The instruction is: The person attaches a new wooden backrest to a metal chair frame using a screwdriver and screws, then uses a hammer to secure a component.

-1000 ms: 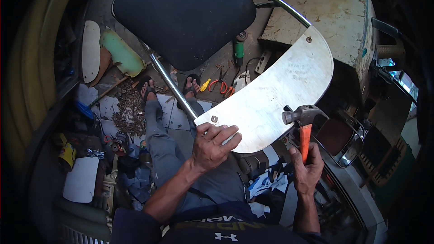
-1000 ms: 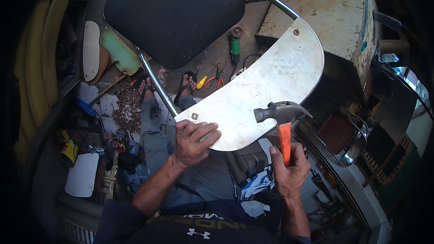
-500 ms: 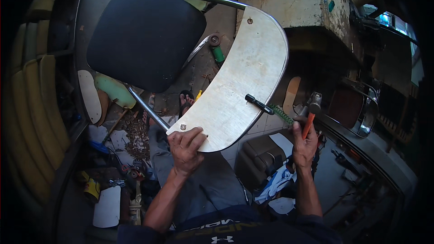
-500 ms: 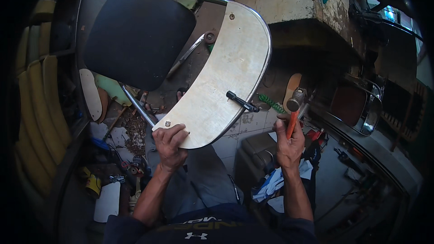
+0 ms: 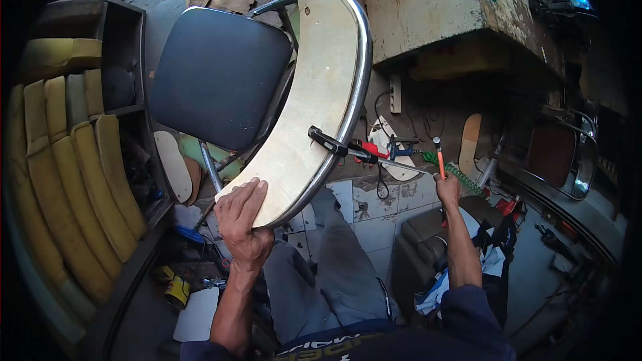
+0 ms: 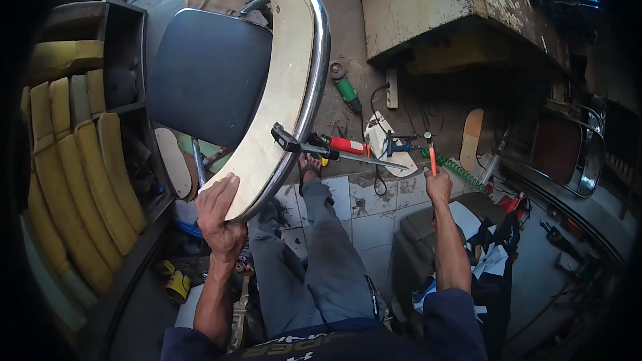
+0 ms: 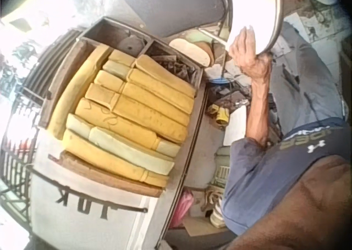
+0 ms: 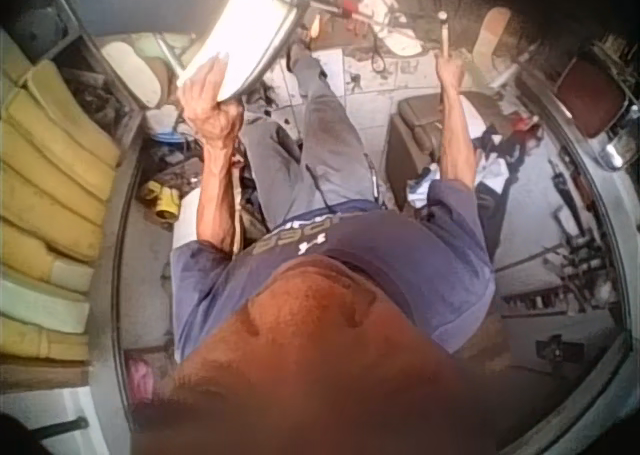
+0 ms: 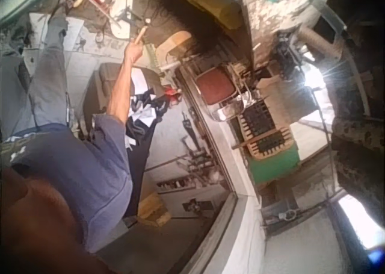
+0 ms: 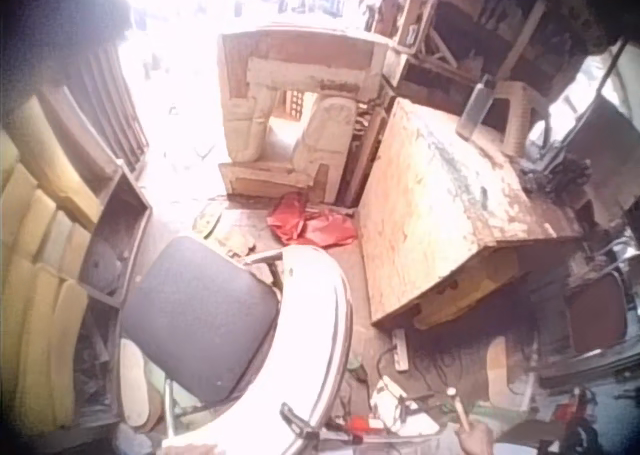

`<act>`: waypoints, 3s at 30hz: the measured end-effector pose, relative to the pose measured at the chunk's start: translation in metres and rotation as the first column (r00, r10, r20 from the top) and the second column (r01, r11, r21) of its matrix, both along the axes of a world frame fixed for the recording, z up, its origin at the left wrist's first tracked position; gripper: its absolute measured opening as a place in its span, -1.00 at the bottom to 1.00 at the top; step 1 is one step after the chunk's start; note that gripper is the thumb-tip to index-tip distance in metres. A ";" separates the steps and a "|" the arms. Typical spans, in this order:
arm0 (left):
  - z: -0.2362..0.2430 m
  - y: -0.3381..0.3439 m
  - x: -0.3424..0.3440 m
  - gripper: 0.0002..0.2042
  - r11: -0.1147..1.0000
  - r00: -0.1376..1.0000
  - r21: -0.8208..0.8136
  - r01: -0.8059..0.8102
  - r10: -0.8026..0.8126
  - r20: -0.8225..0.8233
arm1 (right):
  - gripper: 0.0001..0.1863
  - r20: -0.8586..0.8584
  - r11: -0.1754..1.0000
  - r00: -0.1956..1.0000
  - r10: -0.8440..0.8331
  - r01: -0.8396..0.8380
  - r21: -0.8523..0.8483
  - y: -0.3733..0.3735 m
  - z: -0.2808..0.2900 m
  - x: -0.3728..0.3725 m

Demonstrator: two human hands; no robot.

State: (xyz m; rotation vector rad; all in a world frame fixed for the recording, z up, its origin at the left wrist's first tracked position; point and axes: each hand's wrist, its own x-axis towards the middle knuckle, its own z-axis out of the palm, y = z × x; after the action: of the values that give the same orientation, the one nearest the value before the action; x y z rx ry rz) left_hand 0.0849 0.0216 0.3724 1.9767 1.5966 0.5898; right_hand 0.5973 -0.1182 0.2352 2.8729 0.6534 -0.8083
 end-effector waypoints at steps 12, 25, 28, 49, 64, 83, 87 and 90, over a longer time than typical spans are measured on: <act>-0.011 0.019 -0.034 -0.63 0.996 0.999 0.083 -0.031 0.028 0.036 | -0.61 0.008 0.633 0.946 0.325 -0.224 0.741 0.121 0.107 -0.067; -0.013 0.017 -0.033 -0.54 0.995 0.998 0.086 -0.047 0.043 0.041 | -0.68 -0.057 0.240 0.325 0.944 -0.556 0.796 0.205 0.156 -0.220; -0.012 0.017 -0.034 -0.55 0.997 0.998 0.069 -0.041 0.038 0.046 | -0.68 -0.161 0.328 0.338 0.927 -0.526 0.785 0.198 0.172 -0.224; 0.057 0.105 0.025 -0.56 0.957 0.891 -0.128 0.262 -0.188 0.414 | -0.63 -0.672 0.671 0.156 0.724 -0.388 0.632 0.213 0.189 -0.221; 0.038 0.108 0.029 -0.78 0.970 0.898 -0.020 0.242 -0.216 0.384 | -0.52 -0.540 0.595 0.249 0.804 -0.302 0.745 0.204 0.109 -0.211; 0.060 0.060 -0.056 -0.67 0.969 0.979 -0.209 0.128 -0.091 0.180 | -0.42 -0.722 0.735 -0.140 0.678 0.156 0.660 0.123 0.047 -0.300; 0.059 0.050 -0.109 -0.62 0.960 0.981 -0.207 0.190 -0.176 0.083 | -0.56 -0.952 0.926 0.003 0.306 0.232 0.299 0.104 -0.122 -0.268; 0.059 0.051 -0.132 -0.54 0.966 0.978 -0.150 0.210 -0.207 0.035 | -0.65 -0.699 0.982 0.711 -0.081 0.177 0.066 0.106 -0.283 -0.222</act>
State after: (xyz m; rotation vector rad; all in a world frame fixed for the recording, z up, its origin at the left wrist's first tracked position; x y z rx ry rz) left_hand -0.0473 0.0728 0.4315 1.9841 1.3572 0.3898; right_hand 0.3757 -0.0121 -0.0479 2.6742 0.5600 -1.9887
